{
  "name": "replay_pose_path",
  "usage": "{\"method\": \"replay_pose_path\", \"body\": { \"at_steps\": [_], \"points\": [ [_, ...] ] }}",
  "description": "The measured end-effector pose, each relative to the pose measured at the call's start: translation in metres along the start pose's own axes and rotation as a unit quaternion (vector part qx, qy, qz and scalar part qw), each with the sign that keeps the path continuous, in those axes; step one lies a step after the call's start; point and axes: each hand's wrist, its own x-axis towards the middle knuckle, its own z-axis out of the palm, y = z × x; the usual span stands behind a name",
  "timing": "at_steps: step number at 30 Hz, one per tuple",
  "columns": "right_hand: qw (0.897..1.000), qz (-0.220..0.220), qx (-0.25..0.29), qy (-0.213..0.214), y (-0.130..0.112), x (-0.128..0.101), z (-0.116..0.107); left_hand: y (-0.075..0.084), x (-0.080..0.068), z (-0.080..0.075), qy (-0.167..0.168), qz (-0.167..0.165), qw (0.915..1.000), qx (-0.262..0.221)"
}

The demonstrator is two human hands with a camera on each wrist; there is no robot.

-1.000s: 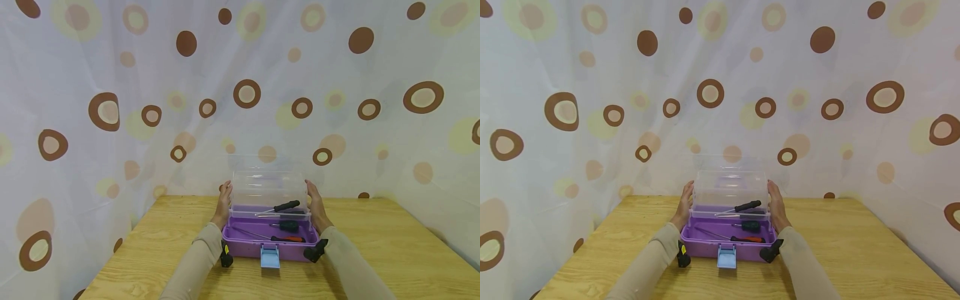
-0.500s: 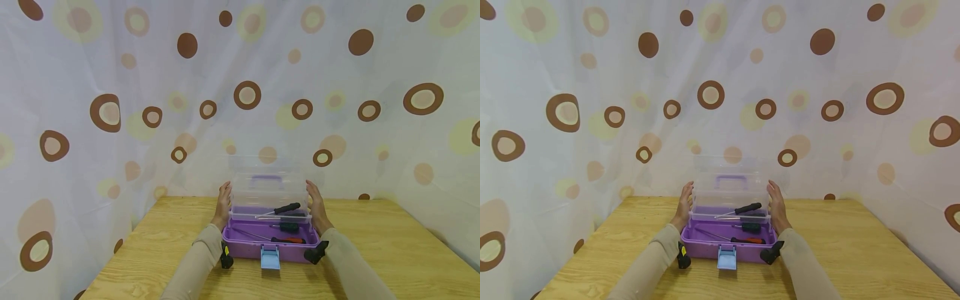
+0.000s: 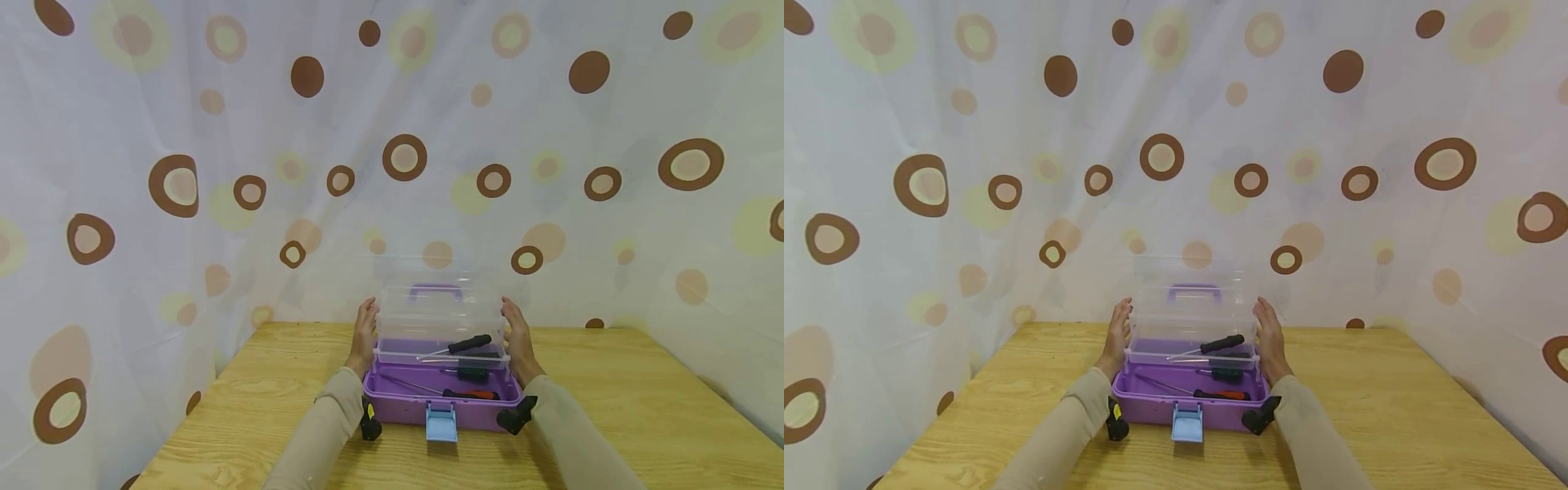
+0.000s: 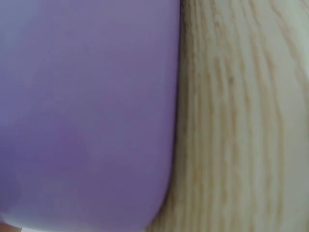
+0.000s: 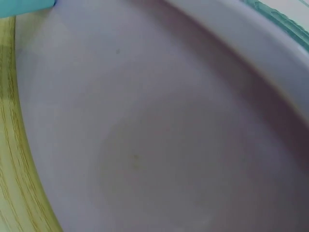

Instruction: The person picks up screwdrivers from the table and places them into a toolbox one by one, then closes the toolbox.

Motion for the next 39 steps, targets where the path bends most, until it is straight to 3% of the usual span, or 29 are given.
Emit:
{"method": "replay_pose_path", "body": {
  "at_steps": [8,17,22,27,32,39],
  "points": [
    [0.999,0.012,0.033,0.013,-0.003,0.0,0.002,0.029,-0.014,0.0,-0.015,-0.008,0.9996,0.022],
    [0.997,0.006,-0.052,0.051,-0.005,0.001,0.0,-0.001,0.002,-0.002,-0.007,0.014,0.9996,0.024],
    [0.998,0.014,-0.042,0.049,-0.008,0.0,0.001,-0.003,0.001,0.0,0.006,0.027,0.9991,0.033],
    [0.999,-0.008,-0.02,0.031,-0.007,-0.003,0.001,-0.002,0.001,0.0,0.006,0.043,0.9973,0.059],
    [0.999,-0.012,0.017,0.03,-0.006,-0.004,0.001,-0.002,0.0,-0.001,-0.008,0.04,0.9979,0.05],
    [0.998,-0.024,0.022,0.049,-0.006,-0.002,0.003,0.004,-0.002,-0.002,-0.019,0.016,0.9989,0.041]
  ]
}}
